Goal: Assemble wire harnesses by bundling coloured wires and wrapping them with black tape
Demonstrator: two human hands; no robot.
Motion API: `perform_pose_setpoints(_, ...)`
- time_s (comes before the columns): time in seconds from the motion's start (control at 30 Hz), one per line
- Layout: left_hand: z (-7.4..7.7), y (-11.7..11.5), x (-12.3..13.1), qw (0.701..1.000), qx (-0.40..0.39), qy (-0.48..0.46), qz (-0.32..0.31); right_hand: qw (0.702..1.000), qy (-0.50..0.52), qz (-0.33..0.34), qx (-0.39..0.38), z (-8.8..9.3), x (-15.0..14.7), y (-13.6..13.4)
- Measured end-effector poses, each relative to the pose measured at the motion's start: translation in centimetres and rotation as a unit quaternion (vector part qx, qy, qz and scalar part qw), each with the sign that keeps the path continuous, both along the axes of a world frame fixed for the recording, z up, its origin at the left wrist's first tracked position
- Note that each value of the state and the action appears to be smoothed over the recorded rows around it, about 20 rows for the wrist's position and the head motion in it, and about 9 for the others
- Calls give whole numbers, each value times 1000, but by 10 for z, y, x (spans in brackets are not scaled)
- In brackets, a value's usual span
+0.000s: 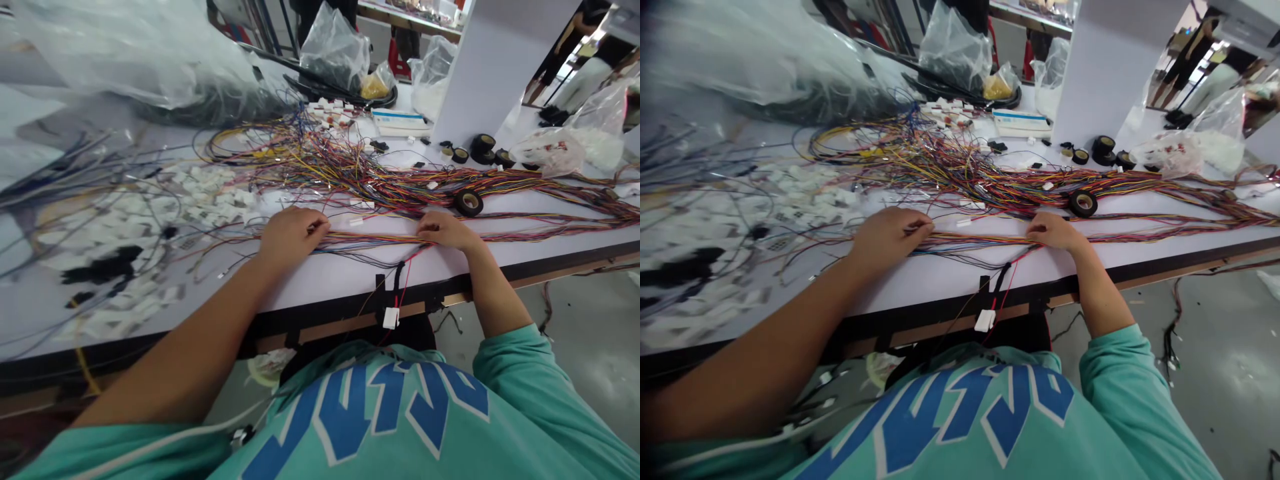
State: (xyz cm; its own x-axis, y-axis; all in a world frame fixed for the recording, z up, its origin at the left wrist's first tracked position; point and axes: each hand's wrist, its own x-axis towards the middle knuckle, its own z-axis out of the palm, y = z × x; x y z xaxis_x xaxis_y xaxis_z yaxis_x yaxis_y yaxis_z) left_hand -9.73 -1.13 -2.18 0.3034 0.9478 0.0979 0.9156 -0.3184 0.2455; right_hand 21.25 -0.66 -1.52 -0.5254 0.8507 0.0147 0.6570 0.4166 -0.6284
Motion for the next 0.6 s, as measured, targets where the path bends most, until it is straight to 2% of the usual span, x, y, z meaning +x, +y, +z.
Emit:
perform_pose_setpoints(0.13, 6, -3, 2, 999, 15, 28, 34, 999, -19, 6, -26, -1, -2, 0)
perform_pose_setpoints(0.3, 17, -6, 6, 993, -23, 81, 79, 994, 51, -45, -86, 5, 1, -5)
perform_pose_setpoints(0.47, 22, -5, -1, 986, -55, 122, 97, 957, 191, -114, -189, 9, 14, -7)
perform_pose_setpoints(0.6, 21, -3, -8, 987, -58, 113, 96, 933, 246, -93, -248, 9, 19, -5)
